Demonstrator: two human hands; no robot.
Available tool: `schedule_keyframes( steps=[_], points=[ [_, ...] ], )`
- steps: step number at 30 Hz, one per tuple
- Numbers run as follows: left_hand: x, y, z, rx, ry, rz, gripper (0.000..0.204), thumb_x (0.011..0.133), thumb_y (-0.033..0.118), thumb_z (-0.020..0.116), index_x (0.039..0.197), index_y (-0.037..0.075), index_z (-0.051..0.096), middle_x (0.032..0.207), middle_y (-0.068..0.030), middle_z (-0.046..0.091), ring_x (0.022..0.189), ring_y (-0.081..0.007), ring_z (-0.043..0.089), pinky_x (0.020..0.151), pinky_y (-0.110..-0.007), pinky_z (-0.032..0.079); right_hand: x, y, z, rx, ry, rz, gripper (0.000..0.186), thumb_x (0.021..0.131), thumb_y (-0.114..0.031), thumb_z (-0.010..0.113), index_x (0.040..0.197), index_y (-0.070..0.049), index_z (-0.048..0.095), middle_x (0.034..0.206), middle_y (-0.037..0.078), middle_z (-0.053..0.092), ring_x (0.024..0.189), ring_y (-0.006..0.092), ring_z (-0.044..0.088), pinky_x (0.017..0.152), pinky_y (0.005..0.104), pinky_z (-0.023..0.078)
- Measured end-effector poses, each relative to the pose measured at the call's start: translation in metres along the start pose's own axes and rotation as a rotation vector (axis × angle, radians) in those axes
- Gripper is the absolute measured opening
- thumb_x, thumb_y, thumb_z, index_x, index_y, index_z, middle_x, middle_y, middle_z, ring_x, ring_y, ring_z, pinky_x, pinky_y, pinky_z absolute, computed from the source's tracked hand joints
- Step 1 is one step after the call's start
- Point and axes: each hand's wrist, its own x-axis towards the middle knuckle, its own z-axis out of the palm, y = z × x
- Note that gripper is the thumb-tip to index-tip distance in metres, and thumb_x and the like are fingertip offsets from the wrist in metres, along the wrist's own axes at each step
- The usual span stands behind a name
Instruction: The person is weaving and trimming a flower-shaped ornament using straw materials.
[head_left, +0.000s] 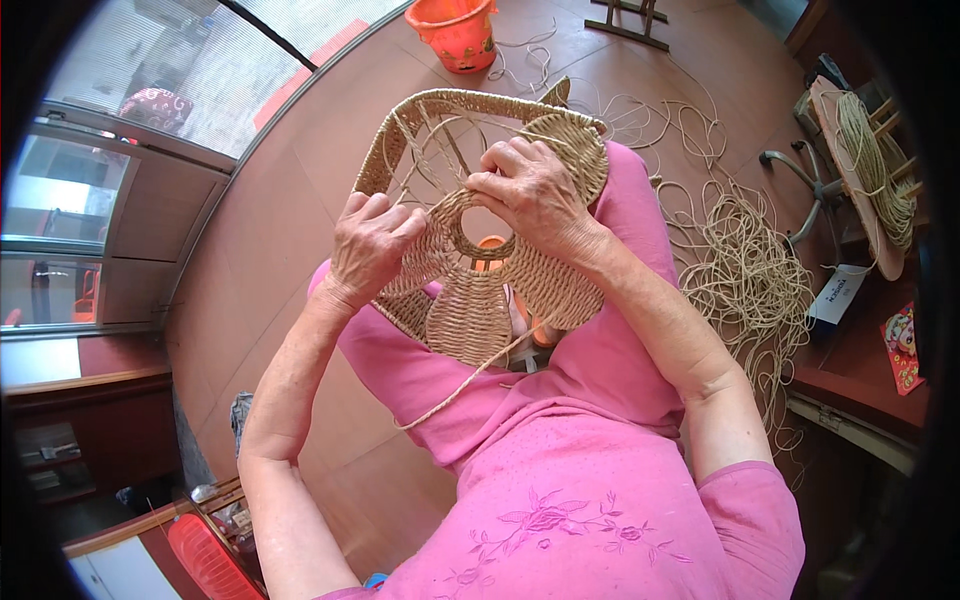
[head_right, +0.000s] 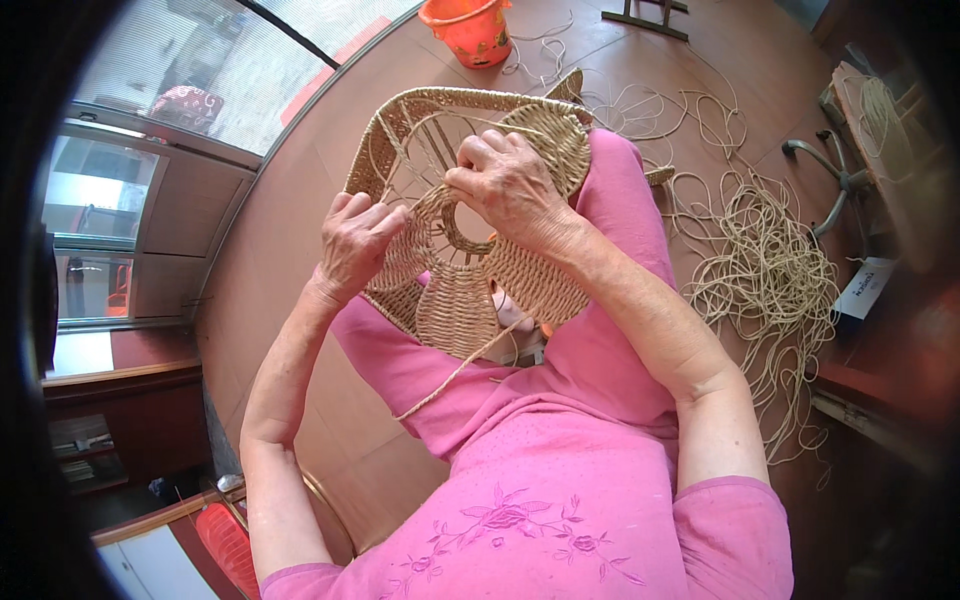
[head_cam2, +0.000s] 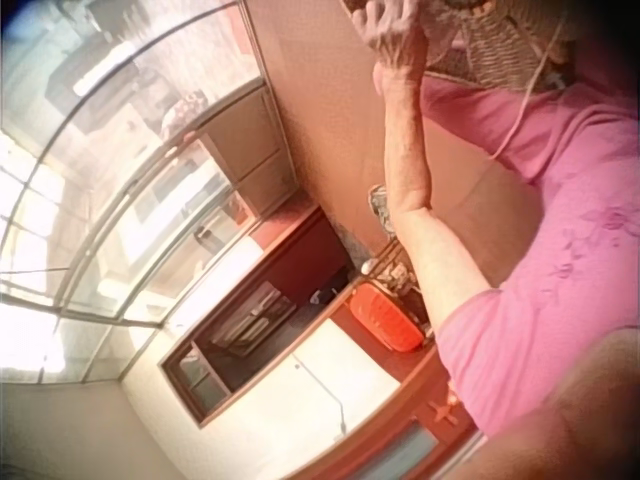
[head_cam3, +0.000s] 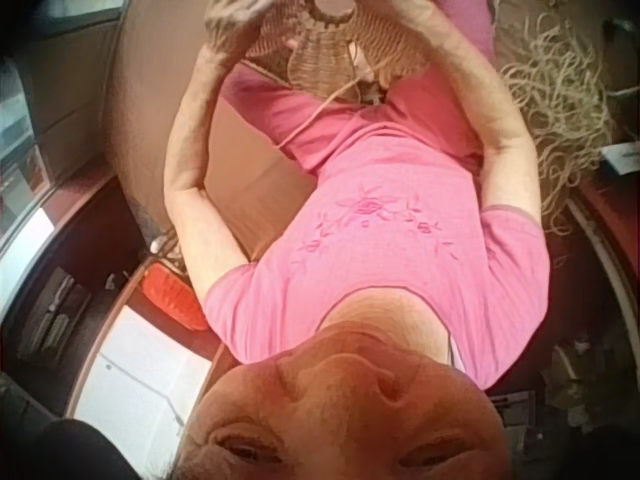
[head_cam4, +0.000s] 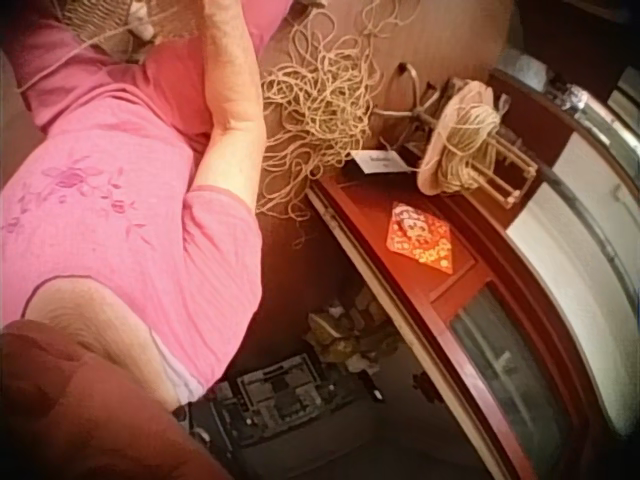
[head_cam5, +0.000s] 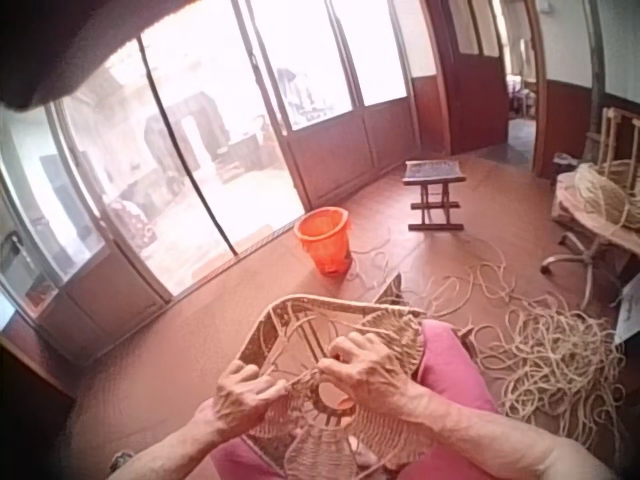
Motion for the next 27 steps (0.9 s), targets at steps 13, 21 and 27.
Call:
schedule_keyframes(
  steps=[13,21,27],
  points=[
    [0.004,0.011,0.007,-0.216,0.13,-0.123,0.024,0.084,0.011,0.067,0.106,0.019,0.072,0.138,-0.0119,0.052,0.12,-0.0322,0.055,0.097,-0.045,0.045,-0.009,0.035,-0.048,-0.378,0.095,0.183,0.013,0.082,-0.022,0.073,0.085,-0.012,0.065,0.082,0.003,0.064,0.087,0.0227,0.063,0.076,0.0394,0.047],
    [0.026,-0.001,0.028,-0.65,0.081,-0.646,0.041,0.095,0.002,0.053,0.134,0.015,0.057,0.102,-0.0118,0.07,0.084,-0.0196,0.068,0.075,-0.033,0.056,-0.061,0.027,-0.122,-0.22,0.052,0.266,0.01,0.086,-0.018,0.071,0.085,-0.009,0.067,0.078,0.004,0.061,0.075,0.0226,0.063,0.065,0.036,0.05],
    [0.031,0.002,0.019,-0.792,0.048,-0.633,0.04,0.092,-0.004,0.059,0.127,0.013,0.063,0.088,-0.0042,0.071,0.076,-0.0066,0.065,0.069,-0.025,0.054,-0.079,0.026,-0.158,-0.172,0.003,0.366,0.008,0.085,-0.012,0.072,0.089,-0.006,0.069,0.08,0.006,0.065,0.074,0.0226,0.063,0.065,0.0354,0.049]
  ],
)
